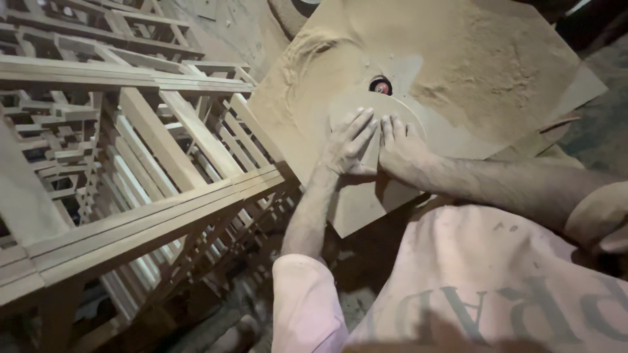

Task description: The person sands a small circular wooden disc on a workbench using a handheld sanding block. They repeatedly rub the surface and edges, then place the disc on a nearby shelf and repeat the process with another disc.

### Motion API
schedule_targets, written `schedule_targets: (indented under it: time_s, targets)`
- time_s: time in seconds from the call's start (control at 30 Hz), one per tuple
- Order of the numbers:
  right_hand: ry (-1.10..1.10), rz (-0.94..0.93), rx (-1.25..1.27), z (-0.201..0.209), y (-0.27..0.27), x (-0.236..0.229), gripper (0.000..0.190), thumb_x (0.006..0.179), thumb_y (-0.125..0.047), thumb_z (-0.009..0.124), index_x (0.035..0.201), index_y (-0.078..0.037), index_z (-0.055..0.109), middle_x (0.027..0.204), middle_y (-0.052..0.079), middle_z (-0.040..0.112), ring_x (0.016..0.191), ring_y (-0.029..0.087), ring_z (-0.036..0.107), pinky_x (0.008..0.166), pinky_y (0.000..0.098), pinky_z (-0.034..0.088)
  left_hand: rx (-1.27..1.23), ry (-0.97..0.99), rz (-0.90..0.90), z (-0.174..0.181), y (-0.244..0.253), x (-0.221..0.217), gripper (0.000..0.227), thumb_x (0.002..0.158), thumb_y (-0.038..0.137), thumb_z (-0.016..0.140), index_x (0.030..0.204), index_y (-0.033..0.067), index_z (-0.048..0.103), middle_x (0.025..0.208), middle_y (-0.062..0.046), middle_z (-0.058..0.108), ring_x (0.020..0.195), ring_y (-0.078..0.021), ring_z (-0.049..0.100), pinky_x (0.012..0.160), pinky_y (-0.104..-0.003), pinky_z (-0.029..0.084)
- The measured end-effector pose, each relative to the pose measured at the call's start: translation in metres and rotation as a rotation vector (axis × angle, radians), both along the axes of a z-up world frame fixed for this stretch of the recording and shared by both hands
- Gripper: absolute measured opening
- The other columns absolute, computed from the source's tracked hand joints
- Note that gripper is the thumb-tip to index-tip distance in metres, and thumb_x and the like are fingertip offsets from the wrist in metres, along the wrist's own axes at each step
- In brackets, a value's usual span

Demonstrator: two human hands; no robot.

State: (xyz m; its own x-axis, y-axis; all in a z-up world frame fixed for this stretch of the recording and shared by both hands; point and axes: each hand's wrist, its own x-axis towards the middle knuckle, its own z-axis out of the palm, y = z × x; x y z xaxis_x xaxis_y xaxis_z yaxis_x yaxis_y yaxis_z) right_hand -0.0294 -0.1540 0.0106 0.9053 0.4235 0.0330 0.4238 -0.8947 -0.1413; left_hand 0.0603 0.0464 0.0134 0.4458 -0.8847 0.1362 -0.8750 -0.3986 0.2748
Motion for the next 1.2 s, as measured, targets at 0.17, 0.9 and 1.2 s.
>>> schedule_targets:
  time_s: [0.17, 0.9, 1.2]
  targets:
    - [-0.077, 0.032, -0.011, 0.005, -0.01, 0.0, 0.059, 0.085, -0.018, 0.056, 0.13, 0.019, 0.056, 0.142, 0.036, 0.053, 0.128, 0.046, 0.056, 0.095, 0.0498, 0.051, -0.046, -0.055, 0.085, -0.009, -0.001, -0.005, 0.102, 0.065, 0.07, 0.081, 0.144, 0.0089, 0.059, 0.154, -0.011, 0.051, 0.144, -0.0326, 0.048, 0.123, -0.058, 0.029]
    - [-0.076, 0.05, -0.011, 0.003, -0.002, 0.021, 0.057, 0.085, -0.021, 0.055, 0.129, 0.016, 0.059, 0.143, 0.034, 0.053, 0.129, 0.046, 0.054, 0.095, 0.0516, 0.05, -0.073, 0.009, 0.437, 0.023, -0.03, -0.036, 0.062, 0.073, 0.023, 0.076, 0.133, 0.0082, 0.066, 0.146, -0.014, 0.058, 0.136, -0.034, 0.056, 0.119, -0.052, 0.037]
    - [-0.101, 0.104, 0.011, 0.005, -0.001, 0.031, 0.058, 0.085, -0.023, 0.057, 0.129, 0.015, 0.06, 0.141, 0.034, 0.055, 0.129, 0.045, 0.054, 0.096, 0.0485, 0.05, -0.167, -0.015, 0.563, -0.002, -0.032, -0.048, 0.044, 0.094, 0.007, 0.067, 0.137, 0.0039, 0.064, 0.147, -0.019, 0.057, 0.135, -0.0385, 0.057, 0.117, -0.047, 0.046]
